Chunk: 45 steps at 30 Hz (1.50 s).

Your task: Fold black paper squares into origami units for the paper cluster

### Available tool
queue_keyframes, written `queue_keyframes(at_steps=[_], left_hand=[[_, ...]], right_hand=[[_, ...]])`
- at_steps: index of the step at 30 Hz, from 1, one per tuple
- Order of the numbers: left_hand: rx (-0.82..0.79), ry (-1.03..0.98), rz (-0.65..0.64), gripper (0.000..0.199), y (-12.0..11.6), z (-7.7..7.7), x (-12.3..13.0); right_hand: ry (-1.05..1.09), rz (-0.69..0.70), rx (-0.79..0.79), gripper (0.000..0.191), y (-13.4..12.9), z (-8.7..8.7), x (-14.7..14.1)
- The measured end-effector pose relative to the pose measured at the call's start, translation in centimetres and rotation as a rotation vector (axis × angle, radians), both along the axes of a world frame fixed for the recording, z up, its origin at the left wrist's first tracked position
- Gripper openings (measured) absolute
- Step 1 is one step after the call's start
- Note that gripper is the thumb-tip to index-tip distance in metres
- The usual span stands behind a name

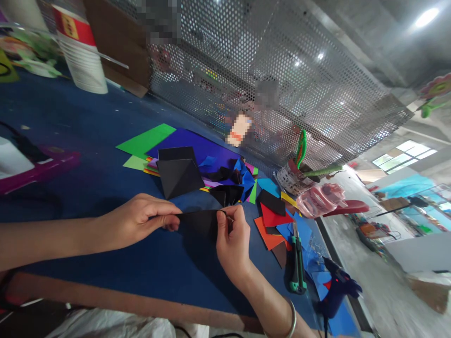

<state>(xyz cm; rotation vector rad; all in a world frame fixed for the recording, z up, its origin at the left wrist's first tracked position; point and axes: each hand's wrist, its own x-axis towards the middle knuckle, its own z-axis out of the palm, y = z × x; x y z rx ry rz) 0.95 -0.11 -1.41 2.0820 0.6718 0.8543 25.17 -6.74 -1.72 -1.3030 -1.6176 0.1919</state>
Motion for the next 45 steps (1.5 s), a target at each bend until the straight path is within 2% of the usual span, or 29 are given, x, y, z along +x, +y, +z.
queue_keyframes(at_steps=[3,7,11,15,21,26,29,37,41,45], left_hand=[[-0.094,0.013,-0.006,0.037,-0.3,0.4,-0.1],[-0.369,0.022,-0.008,0.042,-0.7,1.1,-0.3],[-0.556,-0.056,-0.034,0.051,-0.4,0.8,0.0],[-0.493,-0.050,-0.007,0.050,-0.1,0.4,0.3],[-0.394,0.075,0.041,0.054,-1.1,1.3,-0.2],[-0.333,0.032,0.136,0.051,-0.6,1.3,-0.3],[-0.364,-0.013,0.160,0.051,-0.1,1.1,-0.2],[-0.349,0.005,0.016,0.052,-0.1,0.6,0.2],[-0.266,0.039,-0.016,0.037,-0.2,0.6,0.3],[-0.166,0.085,-0.035,0.043,-0.4,0.9,0.1]], right_hand=[[0.012,0.002,-0.012,0.026,-0.1,0.0,-0.2],[0.014,0.033,0.004,0.025,-0.4,0.1,-0.5],[0.009,0.024,0.010,0.026,-0.3,0.0,-0.3],[0.012,-0.010,-0.013,0.028,0.0,-0.2,0.1],[0.036,0.000,-0.050,0.030,0.1,-0.3,0.0],[0.048,-0.019,-0.060,0.031,0.4,-0.5,0.6],[0.051,-0.021,-0.071,0.032,0.6,-0.6,0.8],[0.034,0.007,-0.068,0.031,0.2,-0.3,0.2],[0.021,0.024,-0.072,0.031,0.1,0.0,-0.2],[0.010,0.059,-0.090,0.028,0.0,0.2,-0.3]])
